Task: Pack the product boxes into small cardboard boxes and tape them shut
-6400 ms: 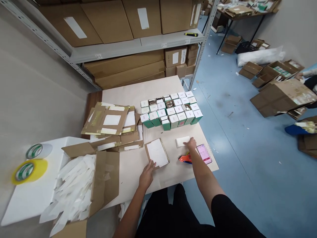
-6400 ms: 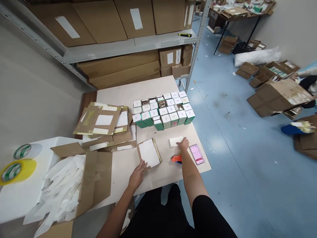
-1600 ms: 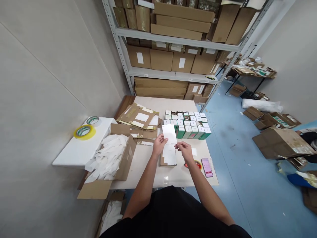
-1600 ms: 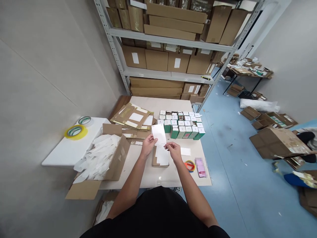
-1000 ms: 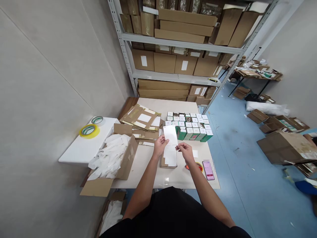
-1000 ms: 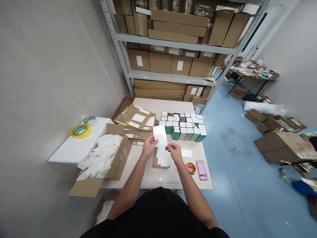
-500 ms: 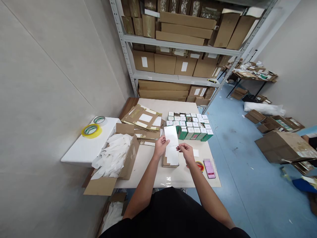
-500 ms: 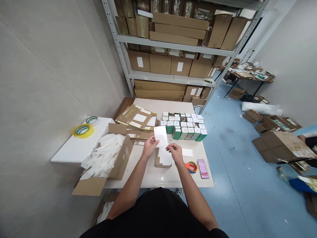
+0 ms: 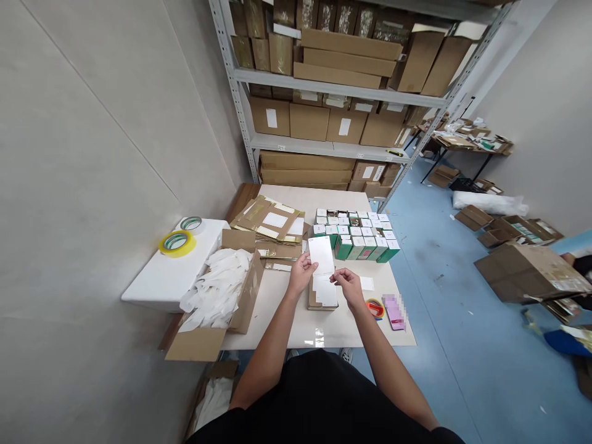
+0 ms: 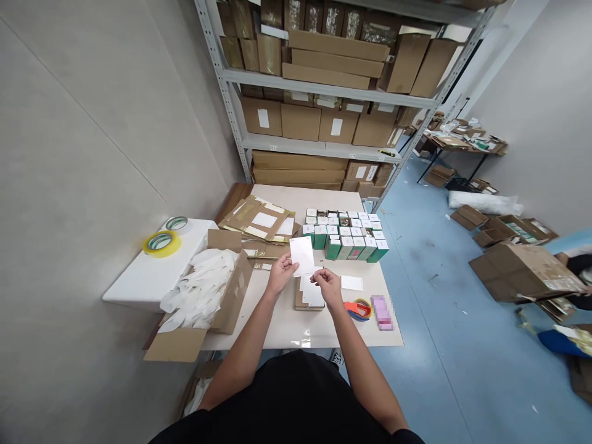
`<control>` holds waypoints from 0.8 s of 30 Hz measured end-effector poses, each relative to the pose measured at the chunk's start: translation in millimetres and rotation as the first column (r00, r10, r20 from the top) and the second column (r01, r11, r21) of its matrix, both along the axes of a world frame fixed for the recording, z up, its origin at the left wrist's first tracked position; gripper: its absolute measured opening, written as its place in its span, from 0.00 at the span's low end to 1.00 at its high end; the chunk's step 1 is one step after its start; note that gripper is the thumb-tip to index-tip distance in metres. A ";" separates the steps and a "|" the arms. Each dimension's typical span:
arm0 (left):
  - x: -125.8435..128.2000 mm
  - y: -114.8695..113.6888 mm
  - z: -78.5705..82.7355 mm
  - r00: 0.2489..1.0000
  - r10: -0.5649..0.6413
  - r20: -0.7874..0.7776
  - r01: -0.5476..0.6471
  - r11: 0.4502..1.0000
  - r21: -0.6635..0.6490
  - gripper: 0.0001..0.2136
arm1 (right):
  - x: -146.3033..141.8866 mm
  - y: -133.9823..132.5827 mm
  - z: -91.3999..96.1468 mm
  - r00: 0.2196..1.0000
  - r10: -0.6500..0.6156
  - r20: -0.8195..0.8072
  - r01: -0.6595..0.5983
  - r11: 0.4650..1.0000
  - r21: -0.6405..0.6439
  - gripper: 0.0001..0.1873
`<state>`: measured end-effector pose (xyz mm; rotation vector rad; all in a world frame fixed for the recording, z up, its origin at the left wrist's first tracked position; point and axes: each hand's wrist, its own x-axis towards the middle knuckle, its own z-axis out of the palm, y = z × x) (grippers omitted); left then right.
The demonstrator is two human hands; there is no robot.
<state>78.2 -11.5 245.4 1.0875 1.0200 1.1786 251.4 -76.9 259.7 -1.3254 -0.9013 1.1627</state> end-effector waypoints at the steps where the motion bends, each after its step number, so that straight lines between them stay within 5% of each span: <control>1: -0.5 -1.7 -0.4 0.998 0.039 -0.059 -0.039 0.999 0.005 0.30 | -1.3 -0.9 -0.4 1.000 0.000 -0.002 0.000 1.000 0.013 0.12; 4: 1.0 -9.9 2.3 0.970 0.102 -0.221 -0.084 0.992 0.091 0.27 | -4.2 -3.3 -1.2 1.000 -0.012 0.007 0.012 0.999 0.041 0.14; 9: 11.4 -25.9 11.0 0.957 -0.214 -0.198 0.241 0.963 0.124 0.15 | -5.4 -6.9 -1.3 0.999 0.019 0.045 -0.024 0.995 0.099 0.14; 18: 22.7 -32.1 2.4 0.994 -0.036 -0.099 0.038 0.999 0.018 0.19 | 3.4 -13.2 -13.0 0.999 0.028 0.031 -0.032 0.991 0.133 0.16; 24: 53.6 -35.8 2.9 0.996 -0.086 0.014 0.086 0.995 -0.053 0.31 | 33.6 -10.3 -9.4 1.000 0.012 -0.027 -0.009 0.994 0.109 0.17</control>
